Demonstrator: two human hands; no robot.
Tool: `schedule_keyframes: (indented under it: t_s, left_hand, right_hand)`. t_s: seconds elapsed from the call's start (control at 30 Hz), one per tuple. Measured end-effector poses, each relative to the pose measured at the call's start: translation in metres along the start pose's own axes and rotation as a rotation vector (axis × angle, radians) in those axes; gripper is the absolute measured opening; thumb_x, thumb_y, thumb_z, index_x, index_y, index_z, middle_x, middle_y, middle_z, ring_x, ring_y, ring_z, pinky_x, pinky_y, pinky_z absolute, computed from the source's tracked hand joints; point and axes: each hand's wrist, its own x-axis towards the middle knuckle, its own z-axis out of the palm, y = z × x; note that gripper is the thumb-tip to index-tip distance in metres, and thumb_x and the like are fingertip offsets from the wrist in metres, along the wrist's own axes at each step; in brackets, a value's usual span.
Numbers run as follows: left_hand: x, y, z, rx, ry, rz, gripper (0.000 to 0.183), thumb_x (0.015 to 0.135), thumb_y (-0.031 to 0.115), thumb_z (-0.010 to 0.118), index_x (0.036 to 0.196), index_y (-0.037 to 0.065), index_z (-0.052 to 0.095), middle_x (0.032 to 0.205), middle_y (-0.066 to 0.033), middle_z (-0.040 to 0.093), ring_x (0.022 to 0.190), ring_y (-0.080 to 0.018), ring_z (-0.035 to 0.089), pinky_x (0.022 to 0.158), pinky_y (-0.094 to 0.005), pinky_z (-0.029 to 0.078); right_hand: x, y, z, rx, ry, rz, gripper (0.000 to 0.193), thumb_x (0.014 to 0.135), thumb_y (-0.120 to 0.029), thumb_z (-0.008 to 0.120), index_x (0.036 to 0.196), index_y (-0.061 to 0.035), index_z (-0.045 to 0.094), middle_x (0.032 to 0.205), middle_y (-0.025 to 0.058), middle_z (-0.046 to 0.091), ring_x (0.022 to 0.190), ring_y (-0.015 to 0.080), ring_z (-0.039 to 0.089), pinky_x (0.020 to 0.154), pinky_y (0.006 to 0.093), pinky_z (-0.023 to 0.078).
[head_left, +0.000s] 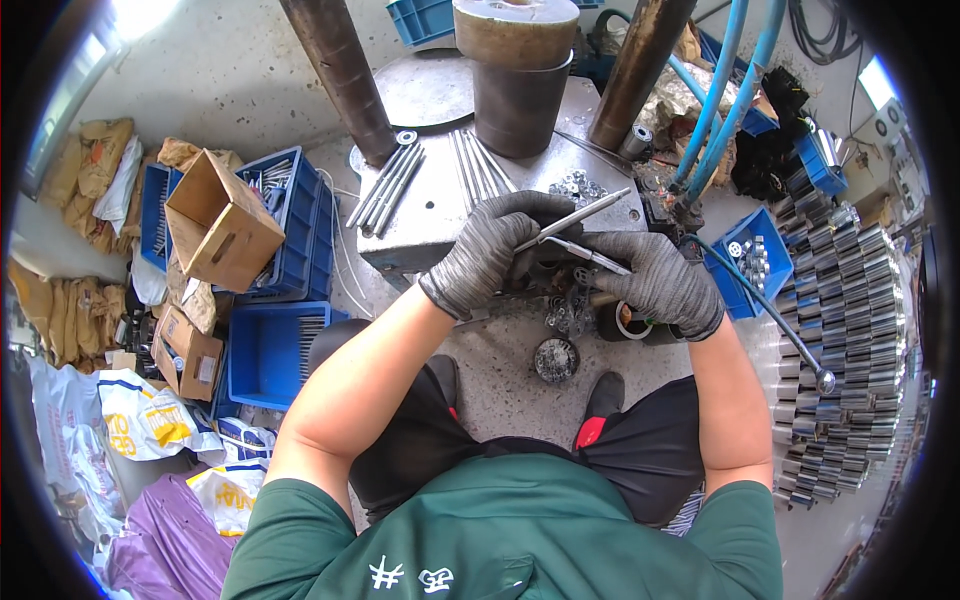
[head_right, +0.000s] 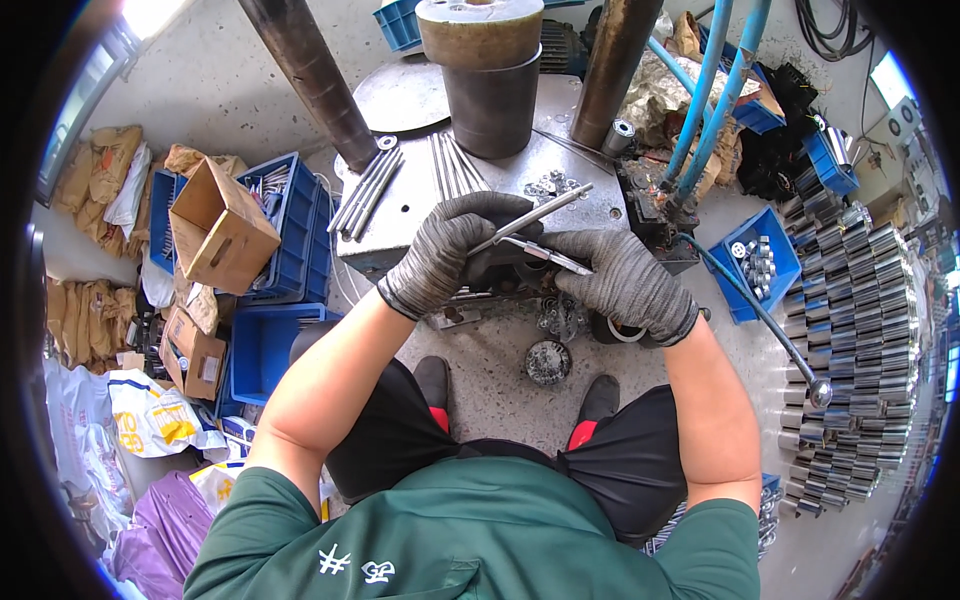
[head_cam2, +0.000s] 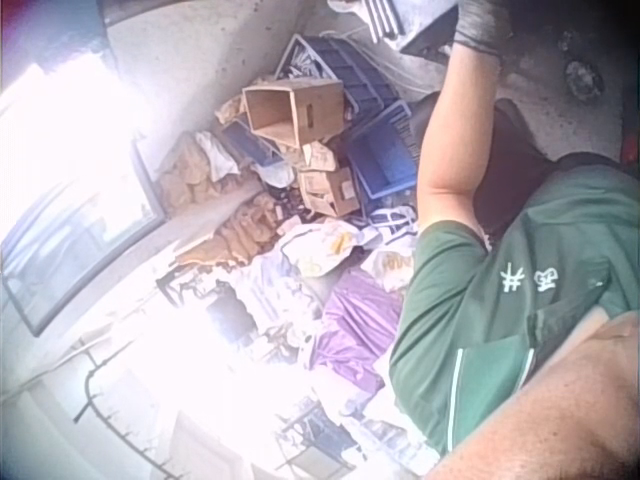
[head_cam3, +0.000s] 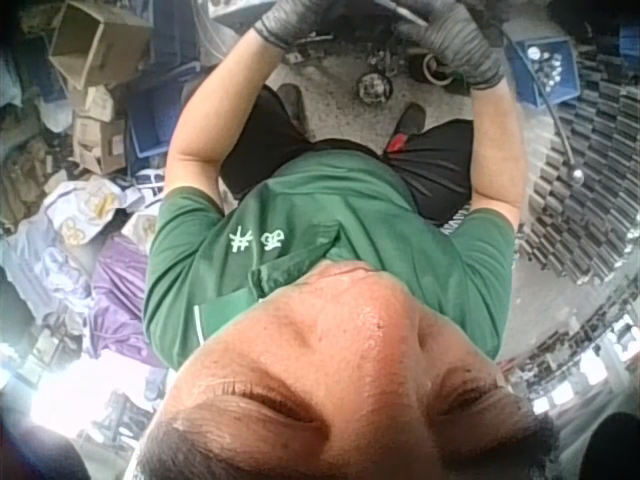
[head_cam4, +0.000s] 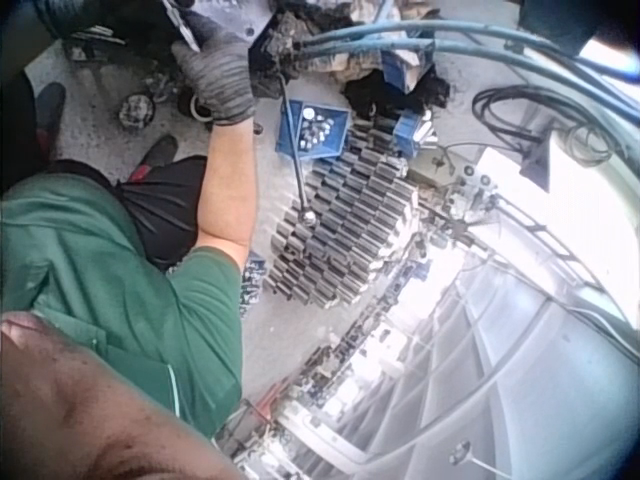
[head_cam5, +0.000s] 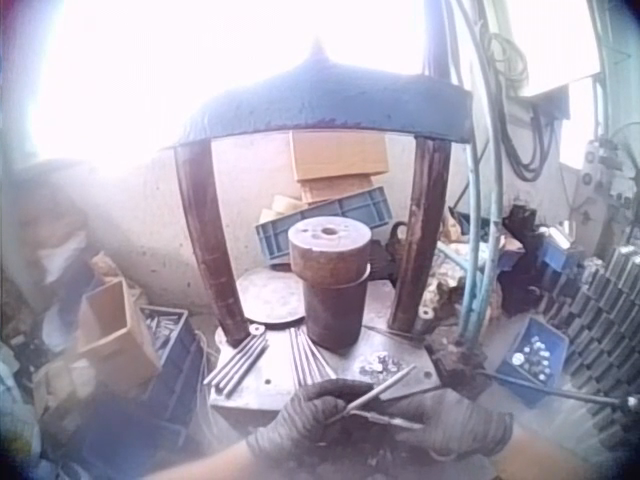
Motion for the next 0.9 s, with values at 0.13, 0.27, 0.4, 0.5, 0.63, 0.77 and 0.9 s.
schedule_keyframes:
  t_s: [0.13, 0.27, 0.4, 0.5, 0.63, 0.77, 0.9]
  left_hand:
    - [0.003, -0.002, -0.003, -0.209, -0.023, -0.039, 0.055, 0.087, 0.004, 0.055, 0.139, -0.012, 0.053, 0.128, -0.0296, 0.067, 0.116, -0.0351, 0.071, 0.104, -0.0417, 0.058]
    - [0.008, 0.0, -0.006, -0.393, -0.106, -0.087, 0.059, 0.087, 0.007, 0.058, 0.142, -0.012, 0.05, 0.127, -0.0283, 0.067, 0.105, -0.031, 0.074, 0.096, -0.0418, 0.063]
    - [0.009, -0.002, -0.02, -0.57, -0.234, -0.072, 0.056, 0.089, 0.01, 0.06, 0.14, -0.011, 0.052, 0.128, -0.0246, 0.068, 0.065, -0.0173, 0.068, 0.09, -0.0395, 0.064]
    - [0.01, -0.005, -0.014, -0.574, -0.066, -0.044, 0.058, 0.089, 0.011, 0.063, 0.141, -0.009, 0.051, 0.127, -0.023, 0.069, 0.049, -0.0107, 0.055, 0.077, -0.0341, 0.065]
    - [0.009, 0.008, -0.017, -0.376, 0.008, -0.009, 0.068, 0.085, 0.007, 0.067, 0.149, -0.003, 0.046, 0.126, -0.0218, 0.069, 0.047, -0.0057, 0.05, 0.043, -0.0192, 0.047]
    - [0.007, 0.012, -0.009, -0.282, 0.048, 0.033, 0.069, 0.085, 0.004, 0.065, 0.15, -0.002, 0.045, 0.127, -0.0205, 0.068, 0.047, -0.0041, 0.048, 0.041, -0.0181, 0.04]
    - [0.007, 0.009, -0.009, -0.197, 0.12, 0.082, 0.068, 0.085, 0.004, 0.064, 0.15, -0.001, 0.044, 0.123, -0.0193, 0.068, 0.046, -0.0049, 0.047, 0.04, -0.0192, 0.037]
  right_hand:
    - [0.002, -0.003, 0.0, -0.053, 0.0, 0.042, 0.051, 0.084, -0.009, 0.073, 0.134, -0.0026, 0.068, 0.105, 0.0211, 0.075, 0.095, 0.0211, 0.072, 0.089, 0.0375, 0.056]
    - [0.004, 0.019, 0.017, -0.31, 0.156, -0.107, 0.053, 0.086, -0.012, 0.075, 0.137, 0.0001, 0.064, 0.112, 0.0172, 0.073, 0.098, 0.0186, 0.069, 0.091, 0.037, 0.055]
    - [0.002, 0.026, 0.023, 0.185, -0.086, 0.108, 0.054, 0.09, -0.012, 0.075, 0.142, -0.0023, 0.061, 0.117, 0.0068, 0.071, 0.103, 0.0172, 0.067, 0.091, 0.0317, 0.055]
    - [-0.002, 0.036, 0.035, 0.522, -0.073, 0.144, 0.047, 0.088, -0.01, 0.074, 0.133, -0.001, 0.063, 0.106, 0.0043, 0.069, 0.101, 0.0184, 0.065, 0.089, 0.0361, 0.054]
    - [0.007, 0.038, 0.03, -0.412, 0.2, -0.073, 0.032, 0.079, -0.004, 0.074, 0.108, 0.0005, 0.063, 0.114, 0.0218, 0.068, 0.107, 0.0379, 0.066, 0.094, 0.0442, 0.053]
    - [0.022, 0.065, 0.021, -0.691, 0.345, -0.272, 0.034, 0.071, -0.002, 0.073, 0.103, -0.0025, 0.063, 0.12, 0.0235, 0.068, 0.109, 0.044, 0.063, 0.096, 0.0515, 0.052]
    - [0.035, 0.084, 0.023, -0.871, 0.385, -0.205, 0.038, 0.073, -0.015, 0.075, 0.107, -0.0024, 0.066, 0.113, 0.0216, 0.069, 0.101, 0.0414, 0.064, 0.091, 0.0506, 0.052]
